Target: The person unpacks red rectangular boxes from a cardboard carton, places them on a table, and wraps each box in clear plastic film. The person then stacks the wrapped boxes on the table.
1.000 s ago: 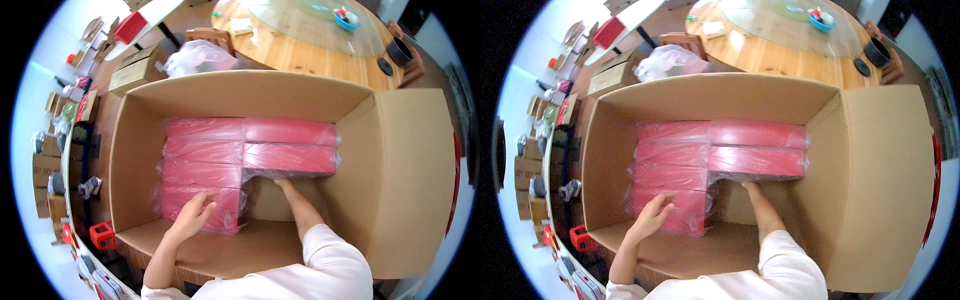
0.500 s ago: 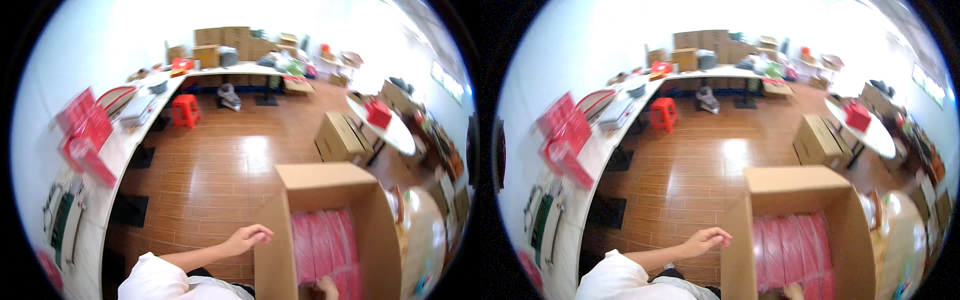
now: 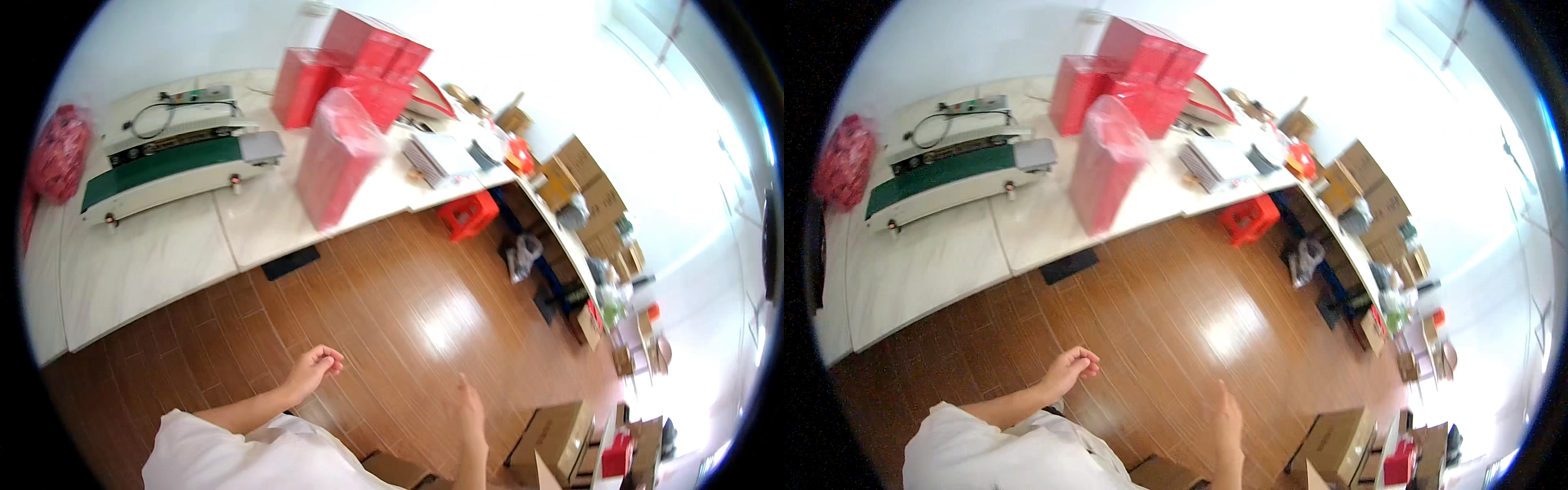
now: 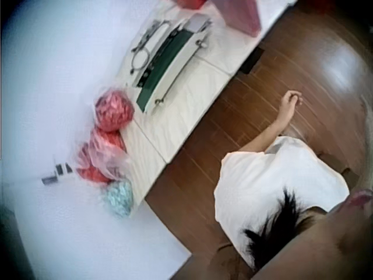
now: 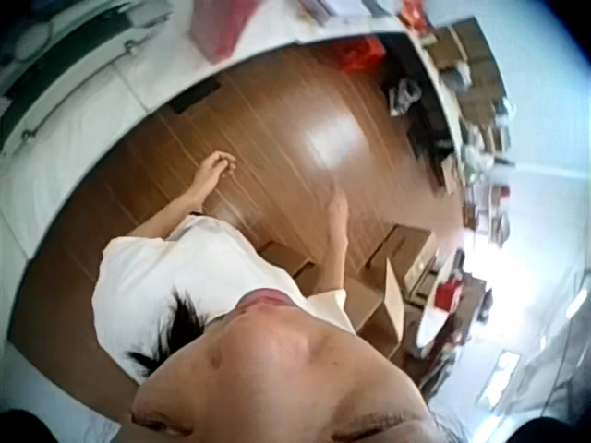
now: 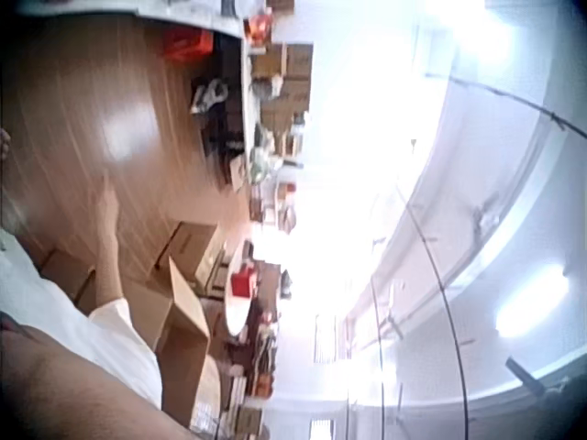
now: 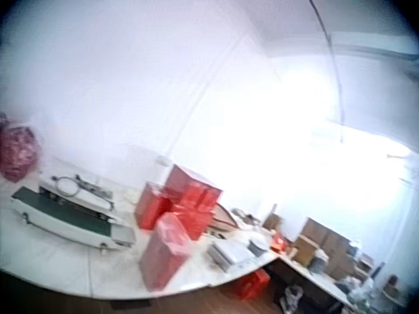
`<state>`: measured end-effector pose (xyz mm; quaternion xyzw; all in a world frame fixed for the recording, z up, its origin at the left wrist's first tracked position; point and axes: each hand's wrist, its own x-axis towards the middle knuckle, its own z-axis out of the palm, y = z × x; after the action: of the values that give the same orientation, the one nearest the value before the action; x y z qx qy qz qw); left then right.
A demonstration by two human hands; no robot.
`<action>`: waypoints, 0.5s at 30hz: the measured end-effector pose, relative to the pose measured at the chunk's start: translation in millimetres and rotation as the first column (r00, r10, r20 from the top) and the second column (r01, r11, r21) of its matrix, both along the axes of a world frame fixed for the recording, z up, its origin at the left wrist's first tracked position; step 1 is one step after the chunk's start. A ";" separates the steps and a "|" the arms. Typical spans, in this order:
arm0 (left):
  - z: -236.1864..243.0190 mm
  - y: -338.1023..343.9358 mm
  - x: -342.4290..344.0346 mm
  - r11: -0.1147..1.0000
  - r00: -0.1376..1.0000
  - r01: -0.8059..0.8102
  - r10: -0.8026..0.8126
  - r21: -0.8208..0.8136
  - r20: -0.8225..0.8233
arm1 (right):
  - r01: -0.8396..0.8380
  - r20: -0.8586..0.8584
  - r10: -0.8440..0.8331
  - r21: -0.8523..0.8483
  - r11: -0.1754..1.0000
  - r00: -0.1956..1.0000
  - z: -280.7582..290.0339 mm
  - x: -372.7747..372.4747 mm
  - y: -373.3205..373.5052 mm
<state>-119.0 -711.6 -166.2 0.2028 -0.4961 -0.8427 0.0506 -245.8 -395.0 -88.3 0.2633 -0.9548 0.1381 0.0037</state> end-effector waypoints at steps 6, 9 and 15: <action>-6.2 -86.9 20.7 0.961 0.957 -0.278 0.277 0.000 -0.083 | -0.269 0.112 0.303 -0.245 0.931 0.946 -35.4 -61.6 -219.0; -21.6 -114.1 37.7 0.907 0.907 -0.421 0.421 -0.001 0.018 | -0.328 0.030 0.357 -0.329 0.885 0.934 -41.8 -101.3 -284.3; -63.9 -153.3 44.9 0.755 0.729 -0.656 0.631 0.007 0.266 | -0.501 -0.348 0.397 -0.295 0.814 0.850 22.9 -187.8 -441.4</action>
<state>-74.1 -864.9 -230.1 0.4679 -0.3543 -0.7644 0.2670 -433.6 -836.4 -65.4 0.4935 -0.8104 0.2774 0.1510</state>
